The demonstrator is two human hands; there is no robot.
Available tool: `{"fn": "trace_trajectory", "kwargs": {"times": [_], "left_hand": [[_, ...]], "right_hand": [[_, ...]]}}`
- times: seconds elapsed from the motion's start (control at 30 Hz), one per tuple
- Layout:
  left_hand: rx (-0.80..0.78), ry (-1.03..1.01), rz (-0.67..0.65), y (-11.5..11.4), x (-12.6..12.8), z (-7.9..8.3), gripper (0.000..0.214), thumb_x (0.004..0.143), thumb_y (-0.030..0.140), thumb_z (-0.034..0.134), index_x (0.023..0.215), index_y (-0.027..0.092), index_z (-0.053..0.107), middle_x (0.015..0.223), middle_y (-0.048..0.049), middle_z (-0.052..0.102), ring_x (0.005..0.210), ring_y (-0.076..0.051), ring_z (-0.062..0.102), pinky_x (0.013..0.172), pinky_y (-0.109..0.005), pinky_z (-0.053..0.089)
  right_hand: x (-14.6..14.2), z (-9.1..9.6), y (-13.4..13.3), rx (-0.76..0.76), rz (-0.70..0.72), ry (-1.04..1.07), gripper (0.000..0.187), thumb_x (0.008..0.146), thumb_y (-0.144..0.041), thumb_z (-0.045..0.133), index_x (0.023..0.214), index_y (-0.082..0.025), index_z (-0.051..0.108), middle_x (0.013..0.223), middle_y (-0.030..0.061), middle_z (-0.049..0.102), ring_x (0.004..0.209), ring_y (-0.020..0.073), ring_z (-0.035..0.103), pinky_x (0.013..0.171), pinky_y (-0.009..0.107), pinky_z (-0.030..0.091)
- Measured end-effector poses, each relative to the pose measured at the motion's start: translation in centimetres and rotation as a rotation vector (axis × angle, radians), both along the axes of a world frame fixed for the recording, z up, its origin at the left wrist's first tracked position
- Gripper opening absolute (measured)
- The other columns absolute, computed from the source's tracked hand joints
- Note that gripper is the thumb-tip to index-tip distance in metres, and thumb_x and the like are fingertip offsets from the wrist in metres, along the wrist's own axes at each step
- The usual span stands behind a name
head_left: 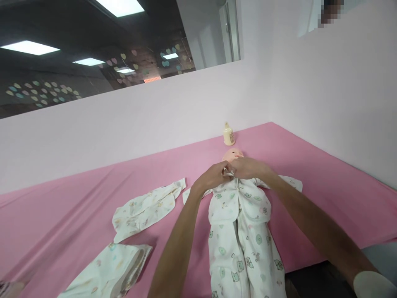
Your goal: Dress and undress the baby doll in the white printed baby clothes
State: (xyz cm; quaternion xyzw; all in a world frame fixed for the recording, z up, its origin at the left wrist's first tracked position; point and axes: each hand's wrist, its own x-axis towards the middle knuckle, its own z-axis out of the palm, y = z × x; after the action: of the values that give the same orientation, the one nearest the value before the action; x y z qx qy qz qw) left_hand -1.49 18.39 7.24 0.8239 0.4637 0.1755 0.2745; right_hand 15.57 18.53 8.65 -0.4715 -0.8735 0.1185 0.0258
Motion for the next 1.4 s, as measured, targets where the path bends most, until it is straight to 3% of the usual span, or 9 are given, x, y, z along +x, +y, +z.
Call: {"fn": "trace_trajectory", "kwargs": {"times": [0.23, 0.4, 0.47, 0.57, 0.7, 0.9, 1.1, 1.23, 1.4], "left_hand": [[0.063, 0.106, -0.021, 0.2, 0.7, -0.6, 0.004, 0.073, 0.023, 0.050, 0.073, 0.019, 0.053, 0.077, -0.0006, 0.061, 0.070, -0.016, 0.051, 0.064, -0.028, 0.038], [0.110, 0.150, 0.006, 0.2, 0.7, -0.4, 0.011, 0.075, 0.022, 0.046, 0.066, 0.019, 0.051, 0.071, -0.0005, 0.060, 0.066, -0.016, 0.050, 0.062, -0.028, 0.035], [0.100, 0.134, 0.028, 0.1, 0.5, -0.1, 0.011, 0.075, 0.022, 0.047, 0.070, 0.020, 0.057, 0.075, -0.0008, 0.062, 0.070, -0.017, 0.052, 0.064, -0.028, 0.036], [0.069, 0.099, 0.047, -0.1, 0.1, 0.4, 0.017, 0.078, 0.026, 0.046, 0.072, 0.019, 0.059, 0.074, -0.0010, 0.061, 0.069, -0.016, 0.051, 0.063, -0.027, 0.036], [0.022, 0.001, -0.002, -0.4, -0.2, 1.0, 0.023, 0.082, 0.030, 0.044, 0.081, 0.018, 0.064, 0.087, -0.0015, 0.065, 0.076, -0.016, 0.053, 0.067, -0.027, 0.039], [-0.040, -0.070, 0.027, -0.7, -1.2, 2.1, 0.026, 0.084, 0.037, 0.049, 0.092, 0.020, 0.067, 0.104, -0.0018, 0.066, 0.092, -0.017, 0.057, 0.081, -0.028, 0.043], [-0.081, 0.236, 0.017, -1.6, -1.6, 3.4, 0.027, 0.079, 0.038, 0.054, 0.099, 0.025, 0.067, 0.106, -0.0013, 0.063, 0.099, -0.020, 0.054, 0.084, -0.030, 0.042], [-0.055, 0.343, -0.025, -2.1, -0.4, 3.3, 0.021, 0.076, 0.038, 0.057, 0.087, 0.023, 0.065, 0.094, -0.0015, 0.061, 0.095, -0.020, 0.053, 0.083, -0.031, 0.041], [-0.071, 0.341, -0.098, -2.5, 0.9, 2.7, 0.016, 0.078, 0.036, 0.056, 0.085, 0.024, 0.062, 0.076, 0.0019, 0.056, 0.078, -0.016, 0.052, 0.072, -0.027, 0.037]], "right_hand": [[-1.2, -0.6, -0.8, 0.178, -0.076, -0.072, 0.023, 0.080, -0.007, 0.047, 0.086, -0.015, 0.068, 0.089, 0.0128, 0.070, 0.086, 0.0219, 0.064, 0.063, 0.026, 0.038], [-1.3, -1.0, 0.0, 0.228, -0.073, -0.027, 0.017, 0.080, -0.009, 0.048, 0.077, -0.014, 0.064, 0.083, 0.0128, 0.067, 0.083, 0.0216, 0.063, 0.065, 0.027, 0.039], [-0.7, -0.9, 0.6, 0.163, -0.067, 0.058, 0.014, 0.078, -0.013, 0.051, 0.065, -0.017, 0.057, 0.071, 0.0080, 0.062, 0.070, 0.0178, 0.059, 0.057, 0.026, 0.035], [0.4, -0.6, 1.4, -0.056, -0.093, 0.259, 0.021, 0.073, -0.017, 0.054, 0.055, -0.019, 0.042, 0.056, -0.0012, 0.046, 0.048, 0.0096, 0.040, 0.046, 0.025, 0.024], [1.4, -0.1, 1.9, -0.250, -0.018, 0.425, 0.026, 0.073, -0.017, 0.053, 0.054, -0.019, 0.036, 0.055, -0.0034, 0.038, 0.047, 0.0071, 0.034, 0.044, 0.022, 0.025], [1.3, 0.4, 1.4, -0.092, -0.108, 0.169, 0.012, 0.076, -0.017, 0.053, 0.064, -0.018, 0.051, 0.062, -0.0010, 0.047, 0.053, 0.0097, 0.043, 0.048, 0.023, 0.027], [-0.1, 1.6, -2.0, 0.084, -0.055, -0.003, 0.014, 0.079, -0.029, 0.054, 0.072, -0.018, 0.058, 0.071, 0.0041, 0.060, 0.069, 0.0171, 0.058, 0.056, 0.025, 0.031], [-0.6, 0.9, -4.1, 0.156, 0.041, -0.063, 0.011, 0.081, -0.021, 0.050, 0.075, -0.018, 0.059, 0.073, 0.0038, 0.064, 0.069, 0.0169, 0.060, 0.056, 0.026, 0.031], [-0.1, -0.6, -6.2, 0.161, -0.088, -0.100, 0.018, 0.084, -0.017, 0.044, 0.081, -0.016, 0.061, 0.077, 0.0075, 0.067, 0.073, 0.0205, 0.063, 0.057, 0.028, 0.033]]}}
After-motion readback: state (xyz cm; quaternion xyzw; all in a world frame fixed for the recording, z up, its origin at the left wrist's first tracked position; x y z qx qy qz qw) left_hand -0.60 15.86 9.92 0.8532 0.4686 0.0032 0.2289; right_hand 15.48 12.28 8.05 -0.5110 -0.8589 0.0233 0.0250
